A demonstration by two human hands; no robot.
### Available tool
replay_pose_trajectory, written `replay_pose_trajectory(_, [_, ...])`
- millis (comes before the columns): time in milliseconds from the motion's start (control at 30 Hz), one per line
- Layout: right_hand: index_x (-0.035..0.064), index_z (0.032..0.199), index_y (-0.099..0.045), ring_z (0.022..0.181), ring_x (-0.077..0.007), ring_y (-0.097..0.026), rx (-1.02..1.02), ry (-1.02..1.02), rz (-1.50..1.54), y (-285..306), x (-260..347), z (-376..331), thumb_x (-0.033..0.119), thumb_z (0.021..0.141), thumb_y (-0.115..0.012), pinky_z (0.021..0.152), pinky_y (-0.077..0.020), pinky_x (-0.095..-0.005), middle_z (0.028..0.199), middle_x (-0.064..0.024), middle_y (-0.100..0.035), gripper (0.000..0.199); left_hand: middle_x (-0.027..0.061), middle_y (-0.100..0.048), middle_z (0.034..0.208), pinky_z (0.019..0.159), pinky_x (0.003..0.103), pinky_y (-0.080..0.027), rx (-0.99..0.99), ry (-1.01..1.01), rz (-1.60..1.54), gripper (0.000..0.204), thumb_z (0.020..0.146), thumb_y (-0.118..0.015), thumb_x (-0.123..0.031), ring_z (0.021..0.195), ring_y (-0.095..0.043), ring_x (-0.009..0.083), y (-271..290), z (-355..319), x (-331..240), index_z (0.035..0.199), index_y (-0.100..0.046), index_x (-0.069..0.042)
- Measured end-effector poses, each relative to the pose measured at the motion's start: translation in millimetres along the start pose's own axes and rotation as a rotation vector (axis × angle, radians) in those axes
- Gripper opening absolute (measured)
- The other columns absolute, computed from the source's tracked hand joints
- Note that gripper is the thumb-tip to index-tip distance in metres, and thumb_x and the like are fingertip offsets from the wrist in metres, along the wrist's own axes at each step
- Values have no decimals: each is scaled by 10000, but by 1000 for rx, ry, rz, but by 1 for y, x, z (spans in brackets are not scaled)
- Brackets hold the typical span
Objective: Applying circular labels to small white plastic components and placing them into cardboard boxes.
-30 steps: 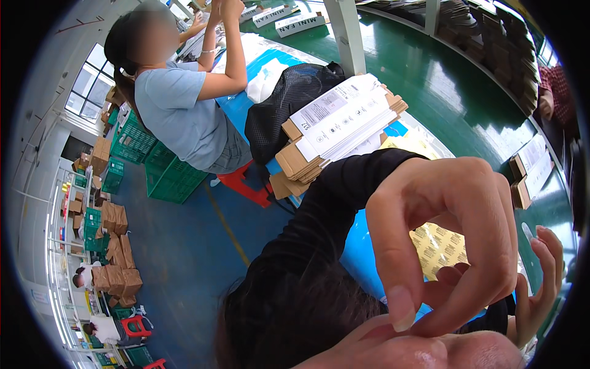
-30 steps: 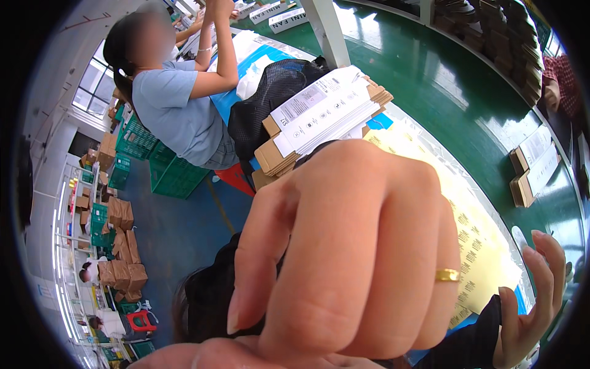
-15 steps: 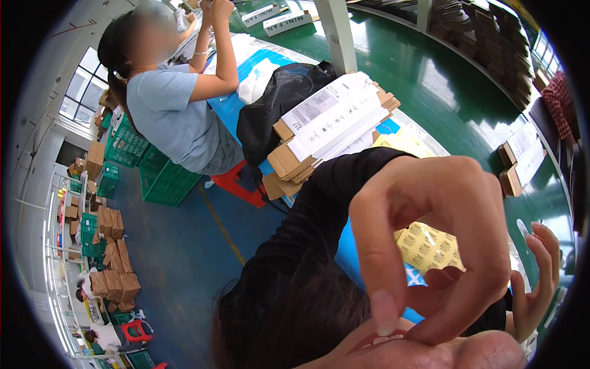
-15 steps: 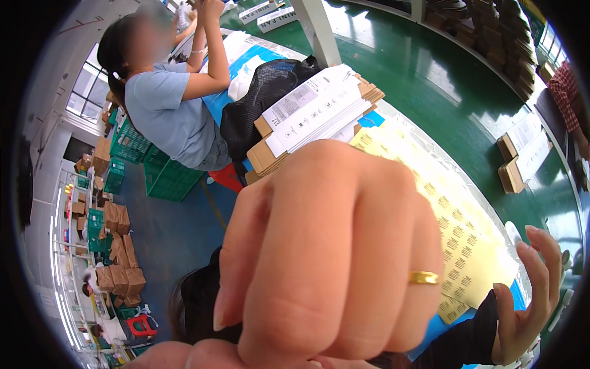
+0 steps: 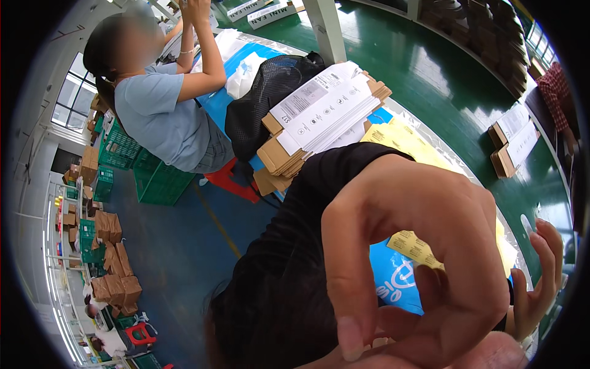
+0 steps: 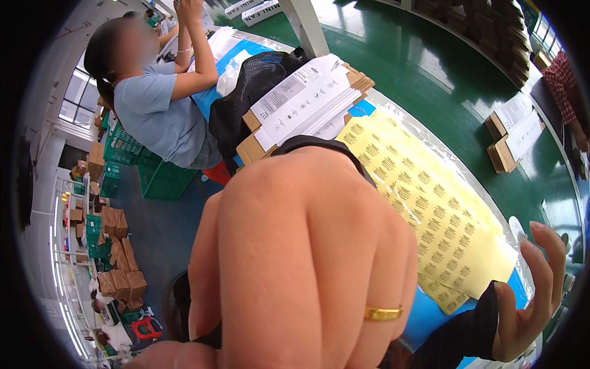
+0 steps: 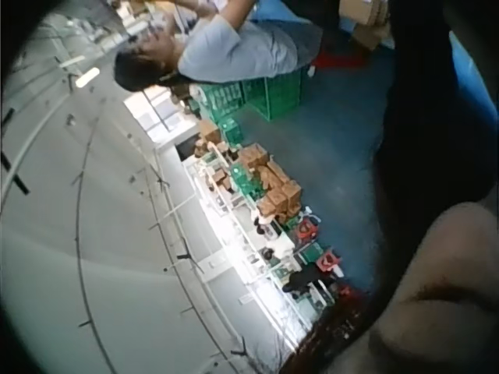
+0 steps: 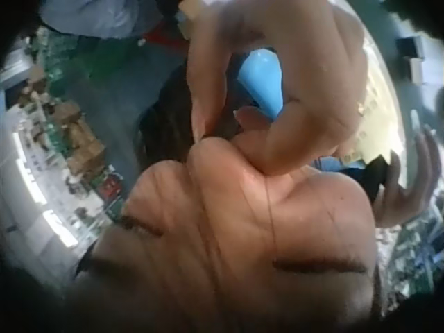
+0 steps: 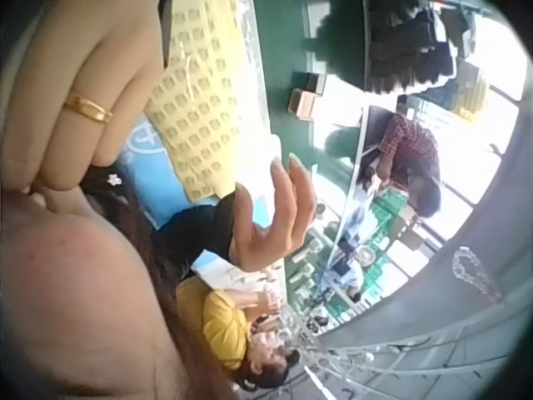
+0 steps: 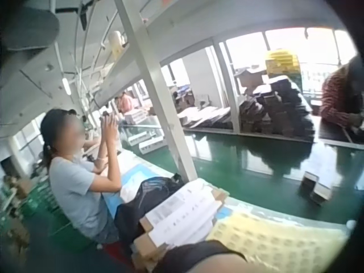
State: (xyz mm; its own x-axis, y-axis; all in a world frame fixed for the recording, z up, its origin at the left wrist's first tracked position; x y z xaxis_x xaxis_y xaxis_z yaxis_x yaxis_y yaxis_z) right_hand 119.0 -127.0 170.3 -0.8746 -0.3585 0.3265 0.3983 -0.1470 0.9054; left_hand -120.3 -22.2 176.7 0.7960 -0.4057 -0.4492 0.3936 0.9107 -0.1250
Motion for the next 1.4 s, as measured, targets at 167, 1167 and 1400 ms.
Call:
replay_pose_trajectory(167, [107,1171,-496,1161,-353,-432,23,6,-30,3,4,2,243,800,-583,946,-401,-481,1261,-154,-444,405,2,-539,589,429,171,-302,-31,117,-52,76,760,-613,-68,450,-407,76,9,-4,9,813,-611,-14])
replay_pose_trajectory(1167, [92,1239,-425,938,-319,-576,-294,-1328,-437,-28,-367,-146,199,652,-704,789,-470,-379,1058,-170,-584,658,41,-522,623,483,211,-314,84,417,539,155,845,-567,-154,532,-406,99,16,1,74,827,-597,-3])
replay_pose_trajectory(1400, [109,1288,-375,932,-343,-576,-267,-1479,-348,-34,-388,-160,208,634,-709,787,-466,-393,1037,-188,-592,741,45,-535,656,493,218,-333,139,281,644,173,852,-554,-157,550,-426,104,1,-4,78,877,-605,6])
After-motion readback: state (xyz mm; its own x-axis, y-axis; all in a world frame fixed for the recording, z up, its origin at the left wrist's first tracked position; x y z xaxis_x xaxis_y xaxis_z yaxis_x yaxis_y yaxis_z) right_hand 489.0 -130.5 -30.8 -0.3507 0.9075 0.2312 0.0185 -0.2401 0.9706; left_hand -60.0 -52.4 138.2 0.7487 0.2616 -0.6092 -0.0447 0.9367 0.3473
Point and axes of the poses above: each hand's wrist, its own z-axis towards the middle knuckle, its own y-axis out of the back of the hand, x = y × z, the point moved 1 cm from there along z, towards the middle knuckle
